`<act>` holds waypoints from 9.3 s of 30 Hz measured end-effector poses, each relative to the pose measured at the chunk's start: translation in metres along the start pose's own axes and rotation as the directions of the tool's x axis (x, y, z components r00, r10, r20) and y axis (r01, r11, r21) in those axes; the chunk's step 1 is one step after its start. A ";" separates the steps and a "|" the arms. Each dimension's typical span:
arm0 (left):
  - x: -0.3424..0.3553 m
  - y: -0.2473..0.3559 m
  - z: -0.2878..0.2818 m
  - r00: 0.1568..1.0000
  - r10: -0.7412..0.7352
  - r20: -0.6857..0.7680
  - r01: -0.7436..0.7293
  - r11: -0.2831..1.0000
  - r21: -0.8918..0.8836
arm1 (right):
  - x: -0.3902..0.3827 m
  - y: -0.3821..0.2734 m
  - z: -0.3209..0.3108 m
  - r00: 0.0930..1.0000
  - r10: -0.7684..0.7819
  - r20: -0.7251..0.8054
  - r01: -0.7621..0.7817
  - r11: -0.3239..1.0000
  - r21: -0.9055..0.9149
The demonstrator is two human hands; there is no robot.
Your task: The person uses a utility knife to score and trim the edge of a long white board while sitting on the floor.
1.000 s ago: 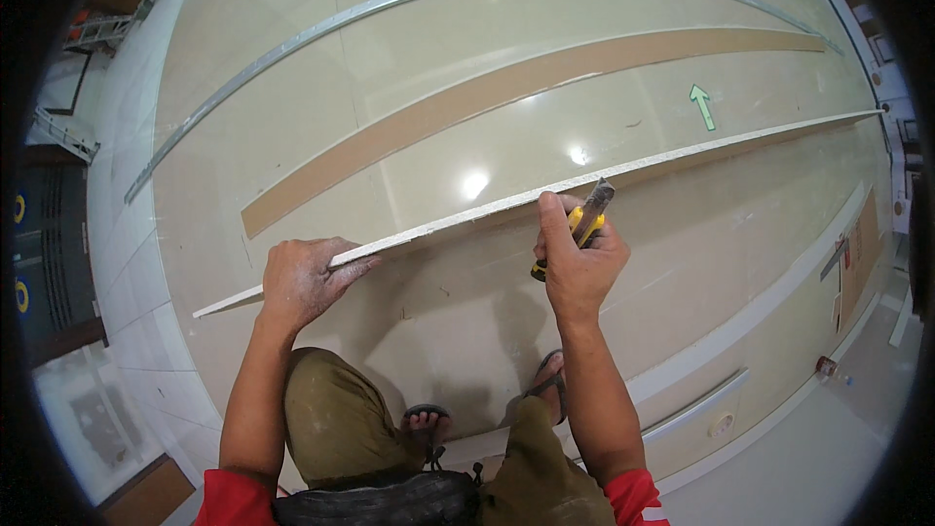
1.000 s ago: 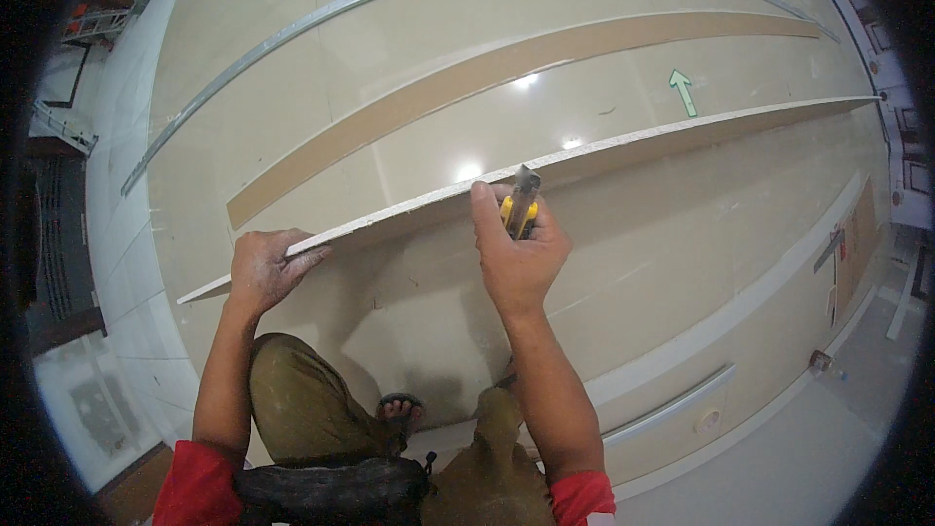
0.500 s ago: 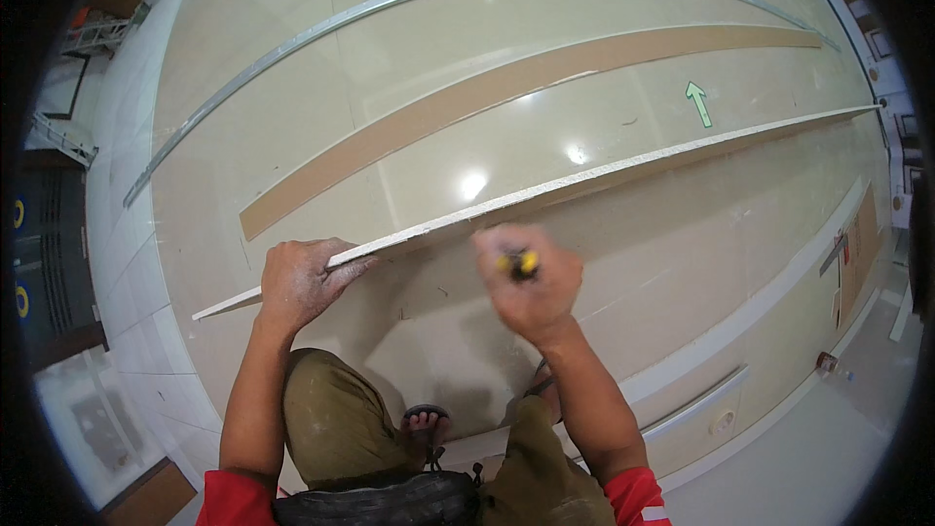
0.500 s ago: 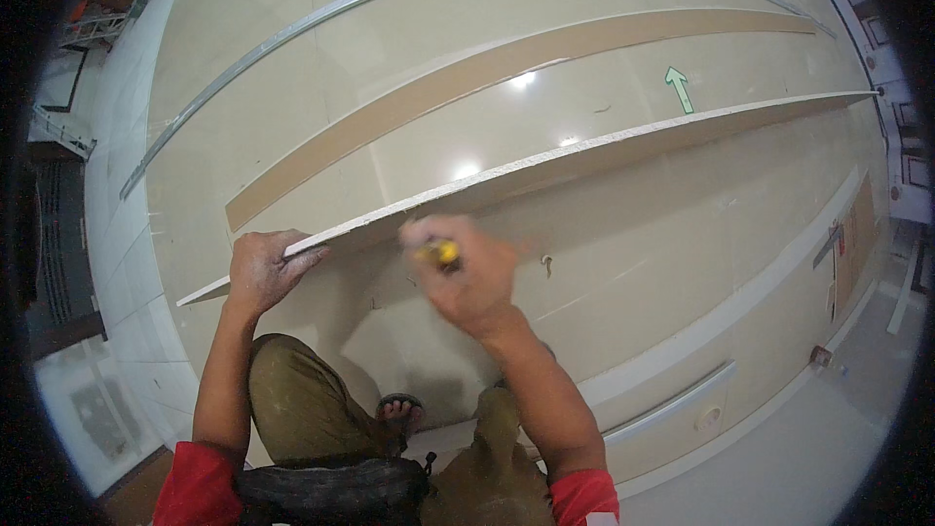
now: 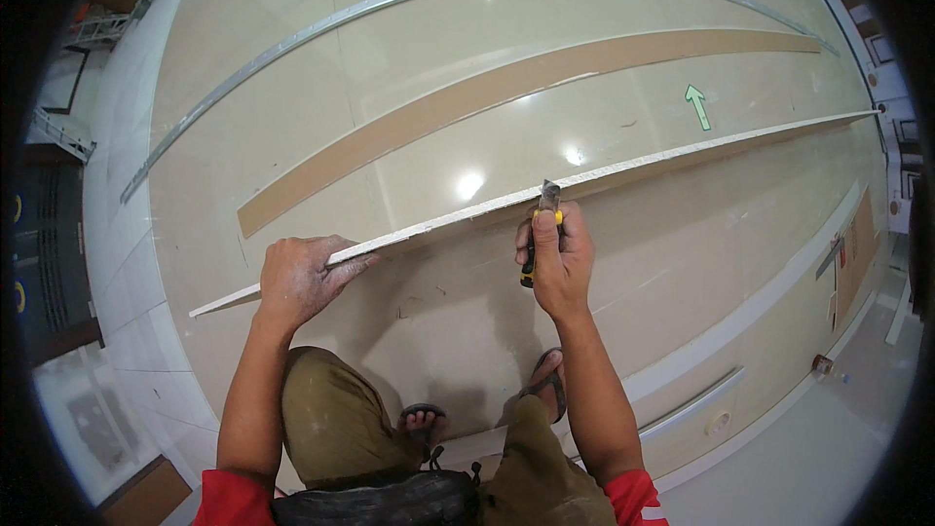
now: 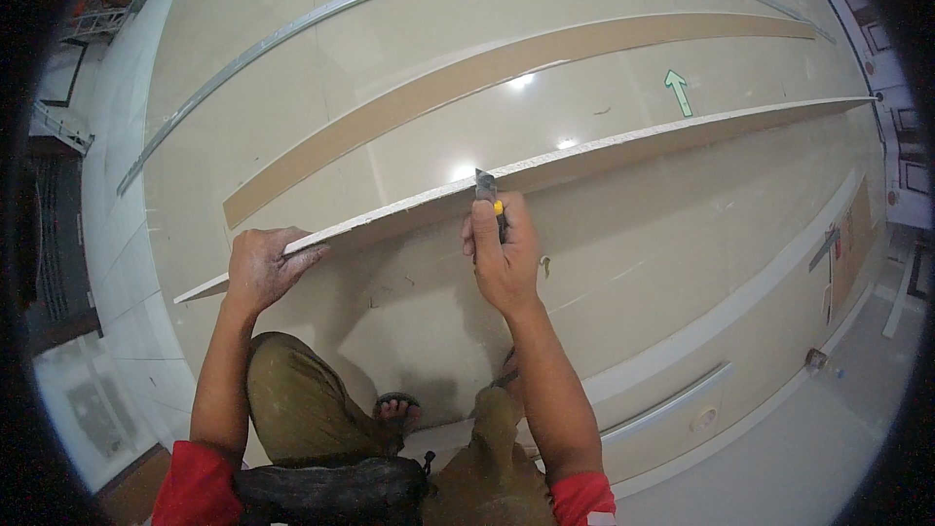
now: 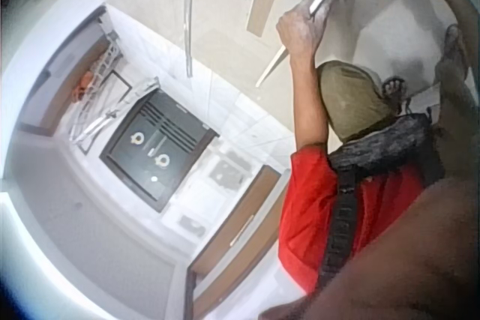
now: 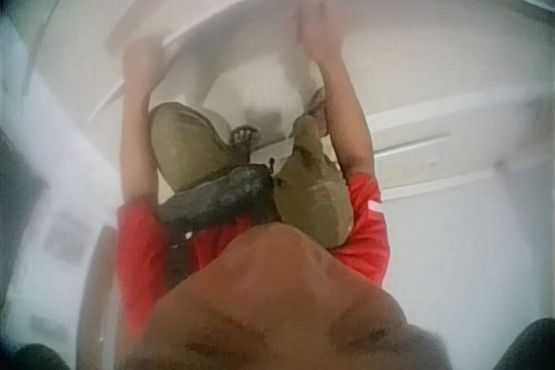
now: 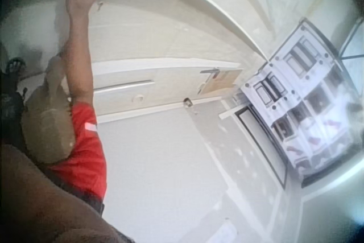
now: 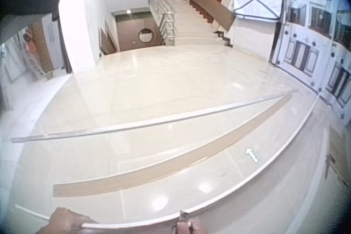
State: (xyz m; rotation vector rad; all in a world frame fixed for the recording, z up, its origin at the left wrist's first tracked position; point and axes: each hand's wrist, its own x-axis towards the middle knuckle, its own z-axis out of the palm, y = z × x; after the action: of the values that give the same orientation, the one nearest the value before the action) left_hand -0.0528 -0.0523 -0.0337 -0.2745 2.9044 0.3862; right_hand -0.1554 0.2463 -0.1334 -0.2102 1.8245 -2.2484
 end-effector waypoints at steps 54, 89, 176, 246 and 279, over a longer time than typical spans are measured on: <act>-0.002 0.000 -0.002 1.000 -0.015 0.016 0.016 0.999 -0.039 | -0.018 0.020 0.017 0.989 0.140 0.036 -0.144 0.978 0.148; -0.001 0.000 -0.002 0.998 -0.026 0.050 0.026 1.000 0.010 | -0.026 0.007 0.058 0.901 -0.425 0.092 0.414 0.775 -0.477; -0.002 0.008 -0.006 0.996 -0.066 0.060 0.068 0.997 -0.033 | -0.020 0.006 -0.031 0.951 -0.186 -0.246 0.139 0.970 -0.197; -0.005 0.001 -0.002 0.998 -0.001 0.055 0.003 0.999 -0.032 | -0.001 -0.059 0.035 0.967 0.170 -0.191 -0.211 0.954 -0.214; -0.004 0.002 -0.007 0.998 -0.013 0.061 0.015 0.999 -0.034 | -0.014 -0.052 0.011 0.962 -0.001 -0.274 -0.060 0.976 -0.212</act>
State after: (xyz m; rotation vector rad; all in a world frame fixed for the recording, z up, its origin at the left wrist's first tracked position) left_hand -0.0502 -0.0518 -0.0261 -0.2828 2.8374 0.4354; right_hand -0.1442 0.2500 -0.0803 0.0962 2.2004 -2.1409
